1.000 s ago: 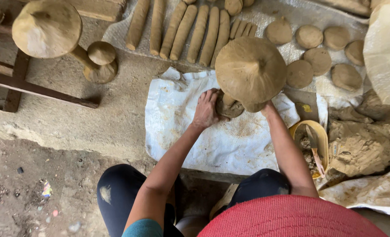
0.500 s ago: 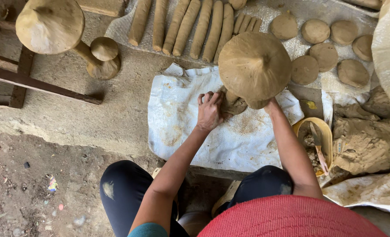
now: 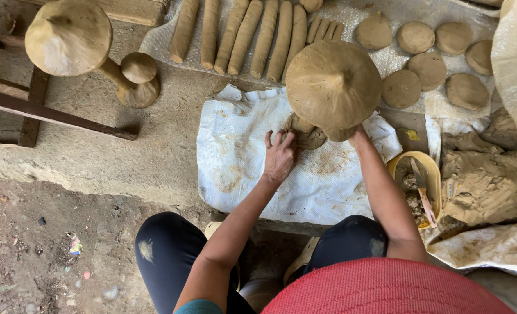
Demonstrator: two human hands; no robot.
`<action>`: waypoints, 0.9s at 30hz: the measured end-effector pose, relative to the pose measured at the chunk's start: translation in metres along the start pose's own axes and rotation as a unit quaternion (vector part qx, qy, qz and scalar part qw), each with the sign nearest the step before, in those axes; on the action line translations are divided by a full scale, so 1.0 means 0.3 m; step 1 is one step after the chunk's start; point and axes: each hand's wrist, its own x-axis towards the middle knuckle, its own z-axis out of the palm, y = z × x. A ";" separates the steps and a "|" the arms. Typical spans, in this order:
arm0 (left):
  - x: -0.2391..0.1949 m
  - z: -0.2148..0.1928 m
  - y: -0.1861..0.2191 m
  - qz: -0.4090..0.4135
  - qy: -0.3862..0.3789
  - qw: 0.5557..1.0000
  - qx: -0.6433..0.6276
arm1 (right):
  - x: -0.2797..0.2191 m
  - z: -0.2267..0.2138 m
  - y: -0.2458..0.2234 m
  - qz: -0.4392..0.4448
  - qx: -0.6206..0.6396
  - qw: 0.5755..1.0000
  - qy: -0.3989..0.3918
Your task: The person shapes and attaches clay pieces to form mushrooms by hand.
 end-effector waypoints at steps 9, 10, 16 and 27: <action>-0.020 -0.040 -0.030 0.040 -0.027 0.997 0.059 | -0.093 0.026 -0.025 -0.050 -0.064 0.997 0.020; -0.017 -0.069 -0.053 0.061 -0.038 0.995 0.071 | -0.142 0.024 -0.034 -0.064 -0.079 0.994 0.028; -0.075 -0.290 -0.214 0.022 -0.172 0.984 -0.029 | -0.529 -0.032 -0.089 0.067 -0.416 0.904 0.073; -0.122 -0.527 -0.324 -0.066 -0.304 0.946 -0.092 | -0.853 0.459 -0.369 0.139 -0.691 0.701 -0.112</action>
